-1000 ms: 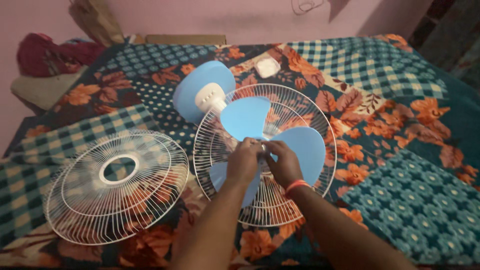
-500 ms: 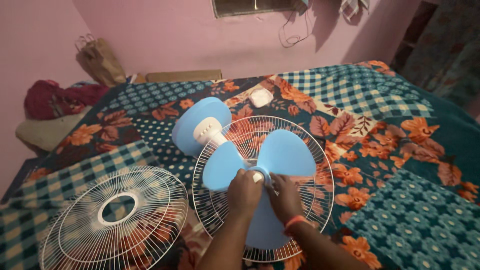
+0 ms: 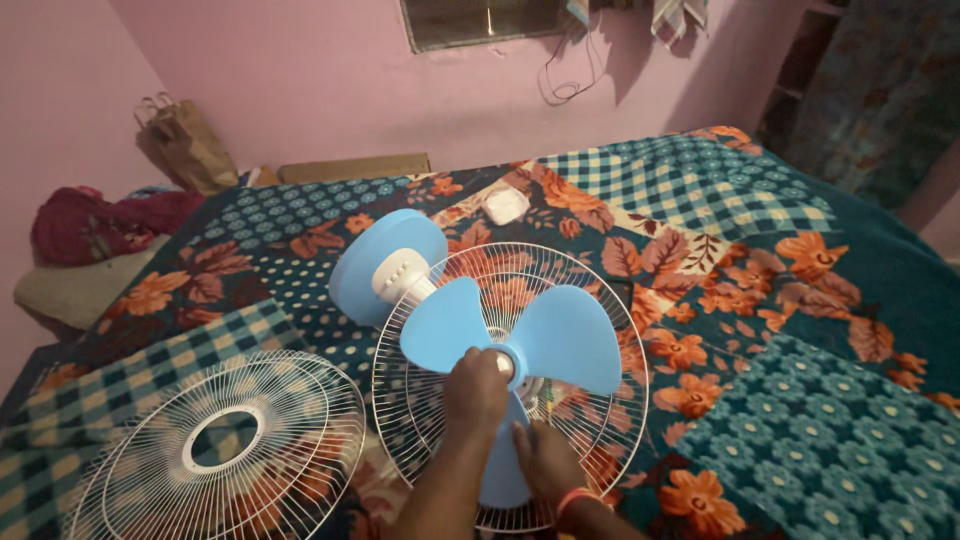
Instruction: The person disassembles a small electric fan on a bed. They remove the front grille, unscrew the central nut to detach the fan blades, and then use a screwdriver to open the motor housing. The video ends before reassembly is shown.
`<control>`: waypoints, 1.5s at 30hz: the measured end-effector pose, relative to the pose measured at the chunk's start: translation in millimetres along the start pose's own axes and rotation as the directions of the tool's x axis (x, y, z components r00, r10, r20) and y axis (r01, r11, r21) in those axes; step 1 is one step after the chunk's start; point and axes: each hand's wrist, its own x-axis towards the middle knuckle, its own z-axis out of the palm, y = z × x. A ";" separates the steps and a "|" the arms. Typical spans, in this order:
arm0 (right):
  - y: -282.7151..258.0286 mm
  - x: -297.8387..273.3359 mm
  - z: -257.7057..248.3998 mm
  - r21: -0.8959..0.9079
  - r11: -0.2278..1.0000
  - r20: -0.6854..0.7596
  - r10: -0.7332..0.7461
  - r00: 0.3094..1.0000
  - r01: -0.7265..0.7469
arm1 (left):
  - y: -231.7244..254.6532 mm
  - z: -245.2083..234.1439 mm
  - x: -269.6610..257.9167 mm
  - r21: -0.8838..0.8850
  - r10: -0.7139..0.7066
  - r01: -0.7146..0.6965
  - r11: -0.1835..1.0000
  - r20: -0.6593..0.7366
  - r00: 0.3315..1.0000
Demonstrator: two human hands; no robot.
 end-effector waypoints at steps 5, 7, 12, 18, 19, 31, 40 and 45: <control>0.9 -5.1 5.5 -0.029 0.998 0.015 0.047 0.999 -0.047 | 11.4 -5.2 -9.6 -0.049 -0.156 0.155 0.987 -0.016 0.988; 0.8 -6.3 6.5 -0.040 0.999 -0.013 0.010 1.000 -0.010 | 16.4 -6.3 -9.6 -0.046 -0.213 0.213 0.976 -0.004 0.977; -5.7 -7.7 12.7 0.018 0.995 -0.035 0.098 0.995 -0.097 | 23.5 -4.2 -11.9 -0.120 -0.298 0.289 0.950 -0.064 0.952; -9.3 -10.3 14.2 -0.016 0.984 0.091 0.176 0.980 -0.175 | 26.4 16.8 -11.5 -0.192 -0.426 0.398 0.897 -0.133 0.895; -8.7 -10.4 14.2 0.010 0.993 0.065 0.116 0.991 -0.117 | 26.0 21.3 -11.4 -0.210 -0.456 0.425 0.881 -0.135 0.879; -3.9 -7.9 23.9 -0.040 0.998 0.154 0.062 0.986 -0.056 | -32.0 18.6 8.1 0.423 0.407 -0.393 0.816 0.062 0.911; 6.9 -6.5 29.0 -0.064 0.997 0.122 0.043 0.992 -0.036 | -37.2 43.0 23.6 0.267 0.248 -0.250 0.931 0.041 0.968; 0.4 -1.8 40.1 -0.081 0.997 0.088 0.018 0.996 -0.011 | -44.7 54.1 26.2 0.265 0.107 -0.113 0.958 0.036 0.994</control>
